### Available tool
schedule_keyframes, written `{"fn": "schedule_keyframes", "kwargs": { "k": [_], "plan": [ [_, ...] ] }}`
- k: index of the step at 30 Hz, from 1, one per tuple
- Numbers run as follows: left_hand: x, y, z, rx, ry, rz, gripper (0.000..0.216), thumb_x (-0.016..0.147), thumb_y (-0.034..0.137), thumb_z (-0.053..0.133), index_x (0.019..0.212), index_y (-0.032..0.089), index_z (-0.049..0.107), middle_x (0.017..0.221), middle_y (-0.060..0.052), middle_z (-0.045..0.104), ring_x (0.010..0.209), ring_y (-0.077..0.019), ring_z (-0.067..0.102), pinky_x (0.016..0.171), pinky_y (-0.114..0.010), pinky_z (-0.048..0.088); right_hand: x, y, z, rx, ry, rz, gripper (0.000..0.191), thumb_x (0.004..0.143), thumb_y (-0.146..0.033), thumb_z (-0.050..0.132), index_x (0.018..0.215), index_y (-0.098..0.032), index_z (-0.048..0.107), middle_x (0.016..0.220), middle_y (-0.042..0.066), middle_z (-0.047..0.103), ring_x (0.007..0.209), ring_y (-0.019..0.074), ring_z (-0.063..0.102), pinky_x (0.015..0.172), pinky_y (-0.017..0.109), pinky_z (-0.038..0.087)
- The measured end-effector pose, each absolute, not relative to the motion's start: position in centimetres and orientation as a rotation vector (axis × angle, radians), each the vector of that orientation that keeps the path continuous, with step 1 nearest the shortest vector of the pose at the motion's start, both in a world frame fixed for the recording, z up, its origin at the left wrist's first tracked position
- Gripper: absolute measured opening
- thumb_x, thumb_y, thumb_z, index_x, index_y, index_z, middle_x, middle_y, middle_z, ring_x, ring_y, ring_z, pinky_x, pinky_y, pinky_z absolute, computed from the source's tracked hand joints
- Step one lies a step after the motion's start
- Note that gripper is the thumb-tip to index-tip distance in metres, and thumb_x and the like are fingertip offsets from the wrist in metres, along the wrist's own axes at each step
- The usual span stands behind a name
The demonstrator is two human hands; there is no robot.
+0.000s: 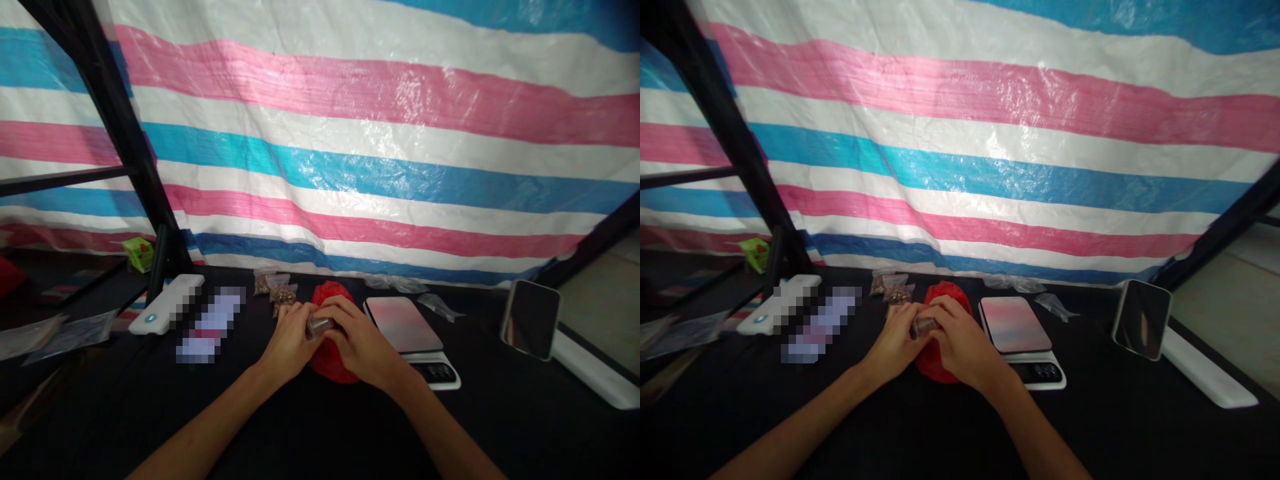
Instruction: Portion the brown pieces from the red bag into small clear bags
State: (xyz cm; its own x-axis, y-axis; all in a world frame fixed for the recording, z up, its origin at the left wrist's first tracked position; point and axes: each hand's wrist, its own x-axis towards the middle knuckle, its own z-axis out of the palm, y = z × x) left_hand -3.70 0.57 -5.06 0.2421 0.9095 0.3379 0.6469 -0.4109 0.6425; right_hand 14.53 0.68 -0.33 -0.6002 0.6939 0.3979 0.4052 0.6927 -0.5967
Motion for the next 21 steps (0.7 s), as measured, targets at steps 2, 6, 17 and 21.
{"fn": "schedule_keyframes", "kwargs": {
  "k": [2, 6, 17, 21],
  "plan": [
    [-3.63, 0.45, -5.13, 2.156, 1.417, 0.988, 0.02, 0.091, 0.021, 0.062, 0.111, 0.022, 0.063, 0.108, -0.004, 0.069, 0.102, -0.0266, 0.057, 0.093, -0.042, 0.036, 14.53, 0.61, -0.27, -0.81, -2.319, 0.562, 0.044, 0.096, -0.003, 0.049, 0.129, -0.028, 0.065, 0.133, 0.007, 0.061, 0.127, 0.0223, 0.056, 0.112, 0.041, 0.044],
    [-3.66, 0.23, -5.11, 2.169, 1.382, 0.987, 0.02, 0.087, 0.019, 0.064, 0.107, 0.021, 0.063, 0.108, -0.004, 0.067, 0.101, -0.0264, 0.056, 0.09, -0.04, 0.036, 14.58, 0.58, -0.38, -0.895, -2.357, 0.506, 0.038, 0.094, -0.012, 0.062, 0.13, -0.026, 0.062, 0.128, 0.007, 0.064, 0.119, 0.0238, 0.059, 0.106, 0.041, 0.047],
    [-3.51, 0.5, -5.27, 2.132, 1.403, 1.013, 0.013, 0.089, 0.019, 0.062, 0.102, 0.02, 0.06, 0.103, -0.003, 0.066, 0.099, -0.0252, 0.055, 0.091, -0.042, 0.035, 14.45, 0.59, -0.23, -0.745, -2.324, 0.52, 0.035, 0.096, -0.003, 0.05, 0.115, -0.026, 0.066, 0.128, 0.005, 0.065, 0.124, 0.0205, 0.057, 0.111, 0.039, 0.043],
    [-3.48, 0.28, -5.25, 2.133, 1.345, 1.026, 0.015, 0.086, 0.016, 0.063, 0.1, 0.021, 0.062, 0.1, -0.002, 0.066, 0.096, -0.0244, 0.055, 0.09, -0.04, 0.037, 14.55, 0.63, -0.29, -0.873, -2.312, 0.522, 0.026, 0.092, -0.012, 0.066, 0.114, -0.026, 0.066, 0.113, 0.003, 0.067, 0.107, 0.0217, 0.062, 0.099, 0.038, 0.05]
  ]
}}
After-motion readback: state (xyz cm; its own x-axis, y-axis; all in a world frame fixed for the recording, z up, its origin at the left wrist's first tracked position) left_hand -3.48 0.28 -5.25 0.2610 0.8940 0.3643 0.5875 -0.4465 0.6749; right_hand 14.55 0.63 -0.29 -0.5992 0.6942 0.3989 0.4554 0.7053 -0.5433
